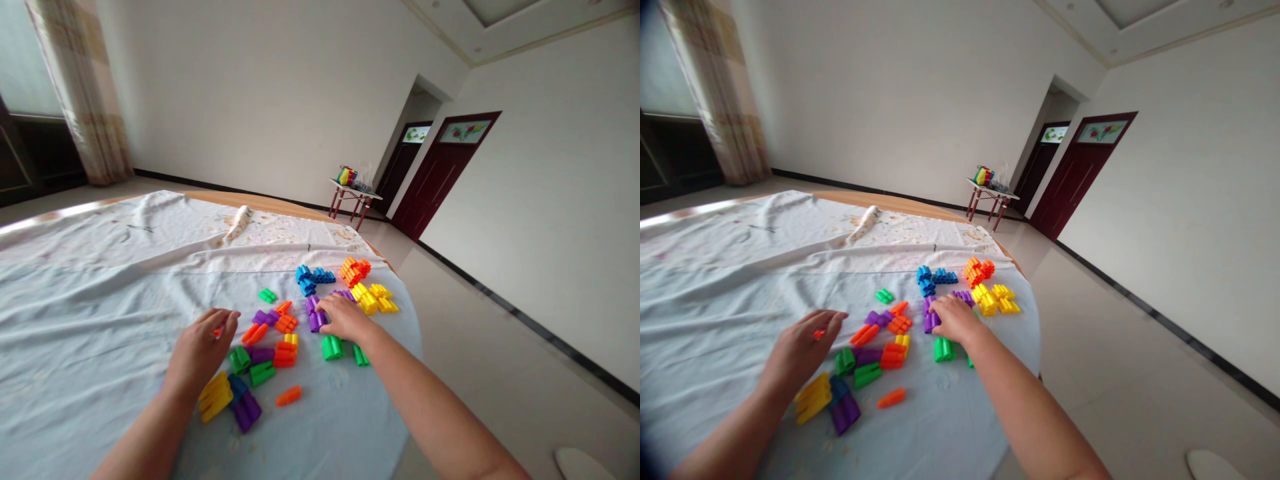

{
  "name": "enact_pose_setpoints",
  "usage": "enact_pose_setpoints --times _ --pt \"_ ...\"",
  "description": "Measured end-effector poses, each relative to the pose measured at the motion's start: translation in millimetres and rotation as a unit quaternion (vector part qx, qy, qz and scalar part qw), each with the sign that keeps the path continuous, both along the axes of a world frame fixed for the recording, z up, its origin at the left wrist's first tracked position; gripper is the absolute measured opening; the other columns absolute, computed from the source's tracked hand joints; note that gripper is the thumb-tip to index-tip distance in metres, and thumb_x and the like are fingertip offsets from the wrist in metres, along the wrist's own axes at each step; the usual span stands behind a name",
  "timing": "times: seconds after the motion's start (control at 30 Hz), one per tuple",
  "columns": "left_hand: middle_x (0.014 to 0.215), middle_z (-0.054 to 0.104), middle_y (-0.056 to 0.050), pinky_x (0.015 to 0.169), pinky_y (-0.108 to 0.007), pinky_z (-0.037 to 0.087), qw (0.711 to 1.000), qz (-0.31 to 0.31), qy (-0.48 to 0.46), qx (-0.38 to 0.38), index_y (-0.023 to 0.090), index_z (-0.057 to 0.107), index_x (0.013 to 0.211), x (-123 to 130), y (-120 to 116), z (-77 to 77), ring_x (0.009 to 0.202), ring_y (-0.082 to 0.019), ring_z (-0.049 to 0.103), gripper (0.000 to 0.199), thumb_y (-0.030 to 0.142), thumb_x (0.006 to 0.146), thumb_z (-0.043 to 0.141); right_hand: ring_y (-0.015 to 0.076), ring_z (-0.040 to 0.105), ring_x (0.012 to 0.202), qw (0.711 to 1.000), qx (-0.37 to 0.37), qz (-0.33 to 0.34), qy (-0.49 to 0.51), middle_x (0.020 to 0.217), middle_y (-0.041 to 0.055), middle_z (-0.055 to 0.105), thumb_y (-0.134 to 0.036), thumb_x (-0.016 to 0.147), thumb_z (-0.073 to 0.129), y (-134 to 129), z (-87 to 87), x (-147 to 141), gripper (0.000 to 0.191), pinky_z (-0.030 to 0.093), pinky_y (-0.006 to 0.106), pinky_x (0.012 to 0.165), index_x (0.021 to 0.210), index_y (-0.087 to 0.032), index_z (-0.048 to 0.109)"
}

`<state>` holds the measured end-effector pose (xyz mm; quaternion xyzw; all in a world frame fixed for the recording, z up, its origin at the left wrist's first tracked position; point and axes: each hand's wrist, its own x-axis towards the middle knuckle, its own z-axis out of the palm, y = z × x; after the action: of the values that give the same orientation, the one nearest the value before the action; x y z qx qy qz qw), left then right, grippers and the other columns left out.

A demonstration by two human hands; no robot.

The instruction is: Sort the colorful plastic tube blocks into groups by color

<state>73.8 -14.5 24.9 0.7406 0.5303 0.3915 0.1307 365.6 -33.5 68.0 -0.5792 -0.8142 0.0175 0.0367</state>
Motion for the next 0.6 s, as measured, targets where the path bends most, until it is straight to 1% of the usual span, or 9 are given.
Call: enact_pose_setpoints --times 0.13,0.27,0.37,0.43,0.53,0.6 --pt "0.081 0.067 -0.003 0.062 -0.023 0.044 1.000 0.000 -0.003 -0.001 0.020 0.067 0.080 0 -1 3.0 0.064 -0.013 0.061 0.040 0.048 0.083 0.039 0.0217 0.054 0.096 1.000 0.003 -0.017 -0.008 0.096 0.0057 0.062 -0.023 0.067 0.074 3 -2.8 -2 0.030 0.037 0.033 0.085 0.094 -0.019 0.062" --pt "0.083 0.068 -0.003 0.061 -0.022 0.044 1.000 0.003 0.005 0.002 0.020 0.068 0.082 -1 0 2.7 0.064 -0.012 0.061 0.040 0.048 0.082 0.039 0.0207 0.053 0.094 1.000 0.007 -0.022 0.016 0.093 0.0043 0.062 -0.021 0.067 0.074 -2 3.1 1 0.029 0.038 0.032 0.084 0.094 -0.019 0.062" --pt "0.085 0.067 -0.003 0.062 -0.022 0.044 1.000 0.010 0.010 0.002 0.021 0.068 0.083 -2 1 1.0 0.065 -0.012 0.061 0.040 0.048 0.082 0.039 0.0204 0.053 0.096 0.997 0.026 -0.029 0.067 0.095 0.0045 0.062 -0.024 0.072 0.071 -19 8.8 5 0.025 0.039 0.032 0.086 0.095 -0.019 0.062" --pt "0.085 0.067 -0.002 0.064 -0.022 0.044 1.000 0.010 0.010 -0.005 0.021 0.068 0.084 -2 2 -0.1 0.067 -0.012 0.061 0.039 0.048 0.082 0.039 0.0202 0.053 0.099 0.995 0.031 -0.026 0.096 0.098 0.0049 0.062 -0.026 0.075 0.068 -35 8.3 7 0.025 0.039 0.032 0.087 0.098 -0.020 0.062" --pt "0.086 0.067 -0.002 0.065 -0.022 0.043 1.000 0.003 0.008 -0.018 0.021 0.067 0.085 -2 2 -1.4 0.068 -0.012 0.061 0.039 0.048 0.082 0.039 0.0205 0.054 0.102 0.994 0.007 -0.011 0.106 0.104 0.0054 0.062 -0.029 0.072 0.071 -55 1.7 7 0.035 0.039 0.032 0.089 0.105 -0.020 0.061" --pt "0.088 0.067 -0.002 0.065 -0.022 0.044 1.000 0.002 0.007 -0.024 0.021 0.067 0.086 -2 3 -2.0 0.068 -0.012 0.061 0.039 0.048 0.082 0.039 0.0215 0.053 0.104 0.996 -0.004 -0.011 0.094 0.107 0.0057 0.062 -0.030 0.069 0.073 -61 -3.1 6 0.042 0.039 0.033 0.091 0.108 -0.020 0.060"
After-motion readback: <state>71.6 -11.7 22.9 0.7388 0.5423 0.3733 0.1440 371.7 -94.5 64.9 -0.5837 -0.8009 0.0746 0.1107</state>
